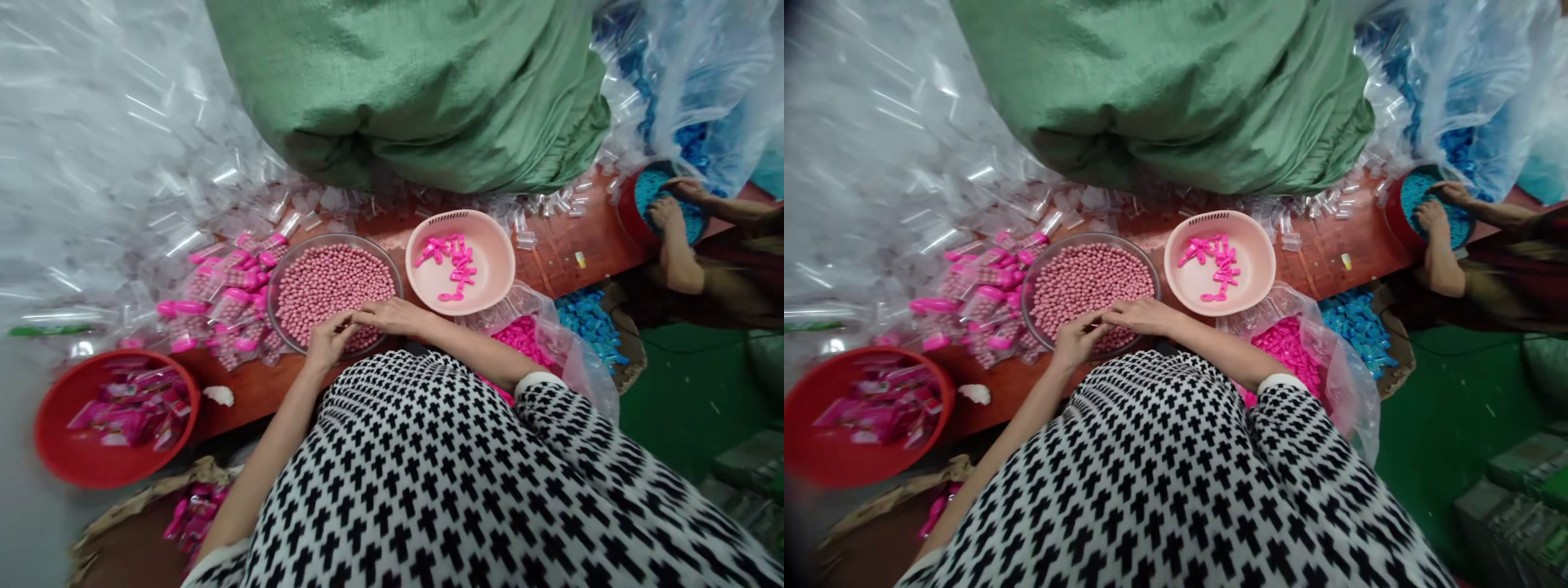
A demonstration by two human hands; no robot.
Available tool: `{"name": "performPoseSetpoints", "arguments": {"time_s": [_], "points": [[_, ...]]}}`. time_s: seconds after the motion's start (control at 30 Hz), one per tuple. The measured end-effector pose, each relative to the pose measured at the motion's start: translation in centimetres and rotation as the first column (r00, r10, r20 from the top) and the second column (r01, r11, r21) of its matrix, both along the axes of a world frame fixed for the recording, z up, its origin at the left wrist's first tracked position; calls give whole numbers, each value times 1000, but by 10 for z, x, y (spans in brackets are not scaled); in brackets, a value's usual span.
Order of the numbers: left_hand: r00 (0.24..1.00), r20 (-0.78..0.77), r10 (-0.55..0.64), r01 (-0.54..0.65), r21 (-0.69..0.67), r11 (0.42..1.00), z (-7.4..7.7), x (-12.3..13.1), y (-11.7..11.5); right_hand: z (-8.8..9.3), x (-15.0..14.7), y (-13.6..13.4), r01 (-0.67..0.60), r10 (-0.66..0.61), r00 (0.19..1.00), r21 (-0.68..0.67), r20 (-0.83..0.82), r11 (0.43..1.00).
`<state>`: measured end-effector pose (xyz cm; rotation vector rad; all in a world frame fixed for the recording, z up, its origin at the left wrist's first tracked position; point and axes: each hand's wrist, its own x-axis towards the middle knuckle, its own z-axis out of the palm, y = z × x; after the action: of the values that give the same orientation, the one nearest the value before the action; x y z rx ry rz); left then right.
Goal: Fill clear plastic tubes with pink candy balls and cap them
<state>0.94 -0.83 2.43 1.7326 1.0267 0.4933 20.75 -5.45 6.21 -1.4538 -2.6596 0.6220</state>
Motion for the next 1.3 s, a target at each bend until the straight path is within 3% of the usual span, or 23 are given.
{"name": "performPoseSetpoints", "arguments": {"time_s": [0.17, 0.27, 0.37, 0.47, 0.53, 0.63, 0.7, 0.8, 0.93, 1.07, 1.13, 1.2, 1.23, 1.3], "points": [[1000, -18, -24, 24, 32, 999, -4, 4, 3, -6, 6, -3, 42, -41, 999, -42, 24, 998], [1000, -24, -16, 16, 12, 1000, -4, 6, 5, -15, 10, -9, 210, -215, 973, -68, -81, 975], [998, -9, 61, -61, -75, 995, -7, 9, 7, -25, 8, -14, 395, -422, 865, -153, -269, 906], [988, 50, 147, -135, -182, 974, -13, 13, 8, -27, 9, -14, 436, -509, 752, -263, -418, 861], [971, 100, 219, -187, -255, 949, -17, 15, 9, -24, 18, -14, 455, -538, 728, -288, -424, 843], [942, 165, 292, -222, -344, 912, -16, 16, 9, -18, 51, -20, 590, -636, 745, -243, -204, 770], [929, 213, 304, -201, -399, 895, -12, 17, 8, -19, 81, -28, 682, -678, 728, -224, 105, 697], [901, 285, 329, -153, -500, 853, -7, 22, 5, -31, 114, -37, 690, -497, 704, -320, 508, 650], [880, 321, 349, -95, -602, 793, -3, 26, 4, -50, 124, -42, 637, -421, 739, -343, 526, 690], [871, 355, 340, -40, -638, 769, 1, 27, 1, -51, 123, -43, 660, -458, 713, -290, 531, 693], [863, 375, 338, -28, -634, 773, 3, 28, -2, -45, 124, -42, 735, -610, 662, -220, 435, 641], [859, 395, 325, -29, -597, 802, 4, 30, -6, -34, 120, -38, 788, -773, 613, -198, 165, 583], [860, 404, 313, -30, -572, 820, 4, 31, -7, -26, 115, -35, 782, -802, 597, -217, -10, 585], [865, 414, 283, -28, -523, 852, 4, 34, -10, -8, 100, -29, 695, -734, 602, -247, -315, 676]]}}
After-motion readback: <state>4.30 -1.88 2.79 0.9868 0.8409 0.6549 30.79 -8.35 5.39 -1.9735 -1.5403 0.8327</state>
